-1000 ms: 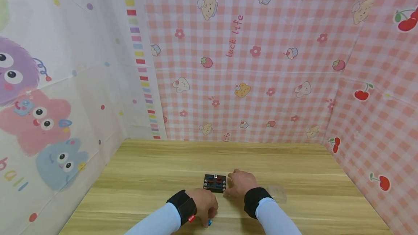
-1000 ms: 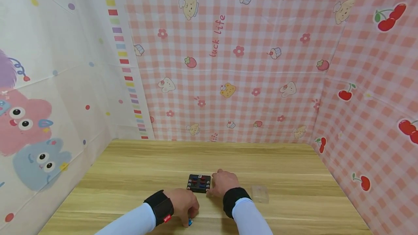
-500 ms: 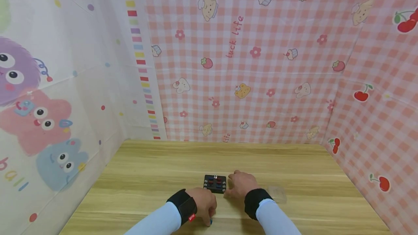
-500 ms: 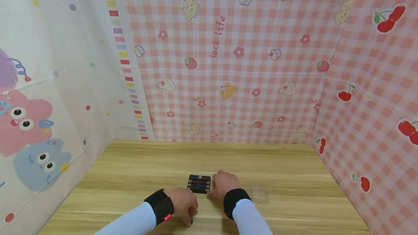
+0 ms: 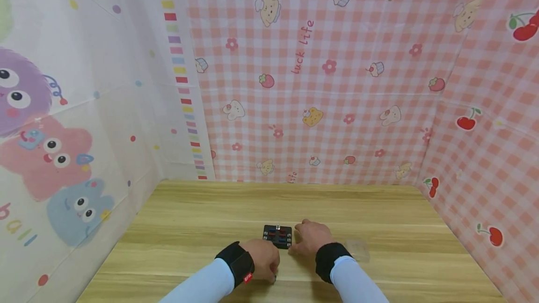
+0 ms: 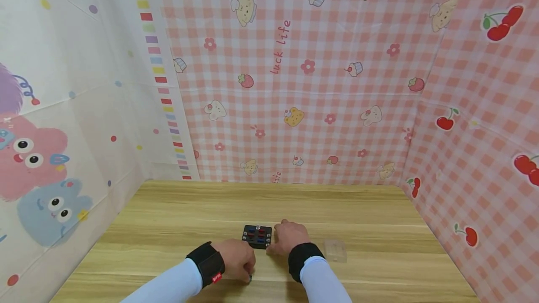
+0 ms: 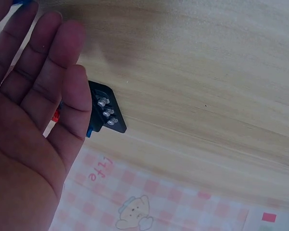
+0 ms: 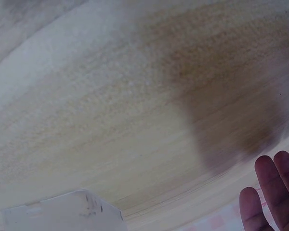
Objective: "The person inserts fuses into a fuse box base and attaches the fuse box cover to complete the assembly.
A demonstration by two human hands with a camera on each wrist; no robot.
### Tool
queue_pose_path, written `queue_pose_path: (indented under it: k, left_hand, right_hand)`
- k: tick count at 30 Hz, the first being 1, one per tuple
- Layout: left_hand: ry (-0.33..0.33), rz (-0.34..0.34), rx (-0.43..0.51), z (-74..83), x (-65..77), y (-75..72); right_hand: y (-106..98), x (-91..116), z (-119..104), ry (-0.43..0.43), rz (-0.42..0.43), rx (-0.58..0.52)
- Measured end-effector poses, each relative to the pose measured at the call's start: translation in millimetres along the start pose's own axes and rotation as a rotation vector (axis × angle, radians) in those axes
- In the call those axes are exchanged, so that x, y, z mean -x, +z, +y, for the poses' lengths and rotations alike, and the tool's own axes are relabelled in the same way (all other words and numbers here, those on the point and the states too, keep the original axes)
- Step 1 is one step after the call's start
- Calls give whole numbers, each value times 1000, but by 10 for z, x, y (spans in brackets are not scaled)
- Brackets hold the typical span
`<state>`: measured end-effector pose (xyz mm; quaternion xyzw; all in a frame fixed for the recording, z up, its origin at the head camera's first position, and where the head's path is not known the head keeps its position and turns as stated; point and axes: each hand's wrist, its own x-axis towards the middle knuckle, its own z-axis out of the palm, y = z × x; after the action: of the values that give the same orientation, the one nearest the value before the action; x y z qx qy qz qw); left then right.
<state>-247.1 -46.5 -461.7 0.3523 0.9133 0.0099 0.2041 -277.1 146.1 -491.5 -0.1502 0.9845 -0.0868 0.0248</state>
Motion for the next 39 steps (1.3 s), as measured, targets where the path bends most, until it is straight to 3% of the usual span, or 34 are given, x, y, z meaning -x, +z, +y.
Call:
queue_pose_path:
  k: [4,10,15,25,33,39]
  left_hand:
    - [29,14,-19,-4,-22,-4]
    - [106,60,-121,-9,-57,-46]
    - [87,63,-124,-11,-75,-83]
    - [144,159,-96,-130,-118,-116]
    - [94,200,-102,-166,-89,-185]
    - [78,222,-57,-190,-76,-230]
  right_hand:
    - [-13,-1,-1,-7,5,8]
    - [-32,9,-17,-28,20,28]
    - [-23,11,-21,-33,19,37]
    - [-39,2,-36,-17,1,26]
    - [-42,3,-43,-20,6,24]
    - [-9,-11,-32,-25,13,13]
